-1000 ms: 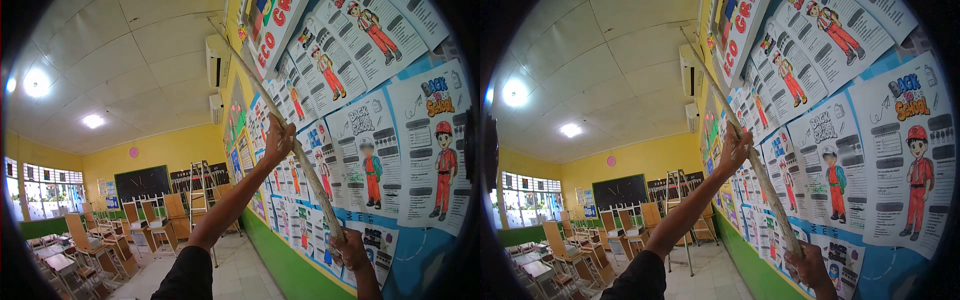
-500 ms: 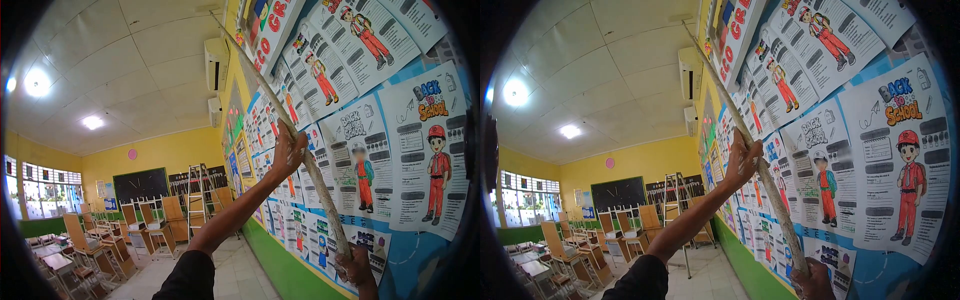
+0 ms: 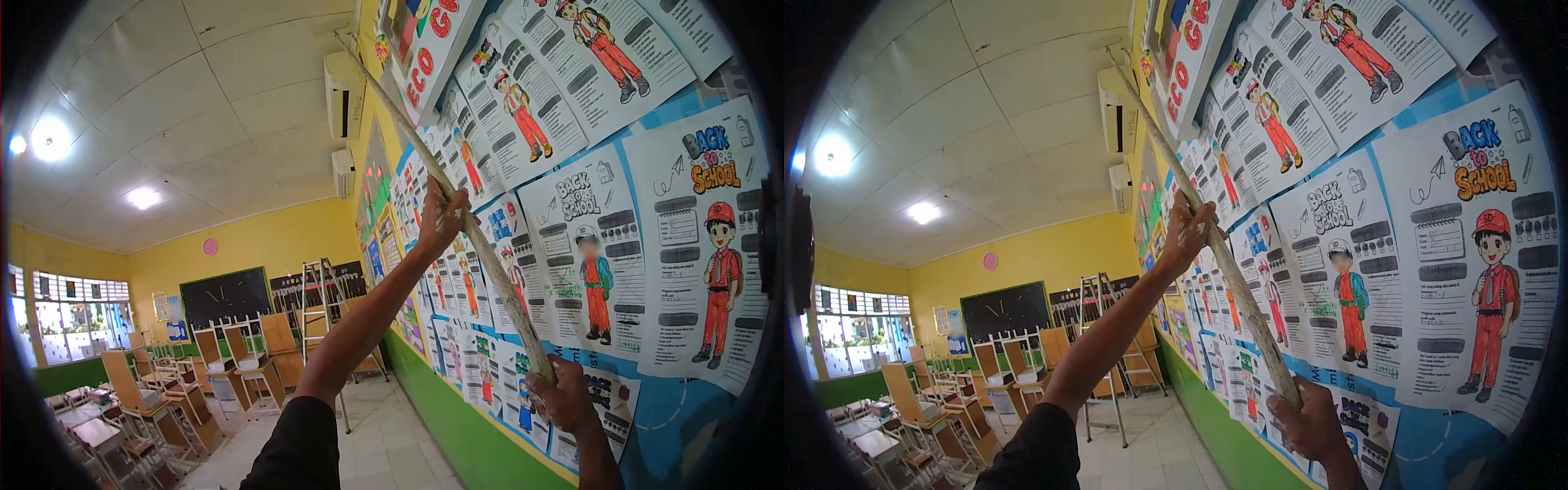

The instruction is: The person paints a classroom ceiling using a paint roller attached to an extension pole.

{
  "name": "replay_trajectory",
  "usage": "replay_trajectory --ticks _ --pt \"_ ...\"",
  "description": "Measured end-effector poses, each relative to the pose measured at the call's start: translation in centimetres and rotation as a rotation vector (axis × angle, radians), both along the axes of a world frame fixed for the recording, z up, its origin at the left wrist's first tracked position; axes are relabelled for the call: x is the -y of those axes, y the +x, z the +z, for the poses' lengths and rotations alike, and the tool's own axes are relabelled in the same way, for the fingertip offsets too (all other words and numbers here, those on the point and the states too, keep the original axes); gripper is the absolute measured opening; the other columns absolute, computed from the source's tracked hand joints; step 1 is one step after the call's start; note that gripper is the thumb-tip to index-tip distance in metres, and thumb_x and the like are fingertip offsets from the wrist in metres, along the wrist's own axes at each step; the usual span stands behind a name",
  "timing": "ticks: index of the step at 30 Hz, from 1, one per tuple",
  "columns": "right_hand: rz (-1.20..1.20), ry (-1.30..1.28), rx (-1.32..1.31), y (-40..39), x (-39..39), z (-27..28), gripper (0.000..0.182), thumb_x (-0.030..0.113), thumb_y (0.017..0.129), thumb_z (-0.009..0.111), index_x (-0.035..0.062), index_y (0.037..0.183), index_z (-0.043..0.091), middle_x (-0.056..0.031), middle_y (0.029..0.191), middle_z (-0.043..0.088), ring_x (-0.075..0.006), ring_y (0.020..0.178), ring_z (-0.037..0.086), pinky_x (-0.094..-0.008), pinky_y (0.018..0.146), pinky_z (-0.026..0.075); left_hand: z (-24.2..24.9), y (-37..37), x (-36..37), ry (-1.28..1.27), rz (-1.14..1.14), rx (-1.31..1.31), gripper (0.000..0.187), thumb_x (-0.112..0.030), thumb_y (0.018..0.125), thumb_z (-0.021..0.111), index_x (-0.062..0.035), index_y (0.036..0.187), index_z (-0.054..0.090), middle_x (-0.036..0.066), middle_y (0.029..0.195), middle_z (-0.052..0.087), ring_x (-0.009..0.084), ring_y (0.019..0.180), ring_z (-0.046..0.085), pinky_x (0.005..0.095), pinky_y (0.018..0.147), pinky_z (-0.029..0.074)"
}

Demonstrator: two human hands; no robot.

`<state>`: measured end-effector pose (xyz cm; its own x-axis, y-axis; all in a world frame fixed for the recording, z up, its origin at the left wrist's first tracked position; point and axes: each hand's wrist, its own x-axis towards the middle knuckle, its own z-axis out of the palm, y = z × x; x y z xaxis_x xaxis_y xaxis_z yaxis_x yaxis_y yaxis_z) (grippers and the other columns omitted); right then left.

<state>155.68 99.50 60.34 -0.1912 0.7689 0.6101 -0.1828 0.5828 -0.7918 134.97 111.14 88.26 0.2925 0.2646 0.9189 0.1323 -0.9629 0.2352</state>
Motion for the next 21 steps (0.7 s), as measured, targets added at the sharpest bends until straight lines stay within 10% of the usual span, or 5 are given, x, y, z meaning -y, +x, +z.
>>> replay_trajectory --ticks 21 --pt "0.029 0.077 -0.016 -1.6 -1.4 -1.4 0.023 0.019 0.094 0.065 -0.0032 0.095 0.061 -0.0044 0.065 0.059 -0.0081 0.049 0.051 -0.0288 0.045 0.041 -0.3 -1.7 0.0 0.066 0.126 -0.045 0.037 -0.016 0.099 0.055 0.0004 0.126 0.037 0.01 0.089 0.06 0.0154 0.07 0.064 0.0332 0.06 0.058"
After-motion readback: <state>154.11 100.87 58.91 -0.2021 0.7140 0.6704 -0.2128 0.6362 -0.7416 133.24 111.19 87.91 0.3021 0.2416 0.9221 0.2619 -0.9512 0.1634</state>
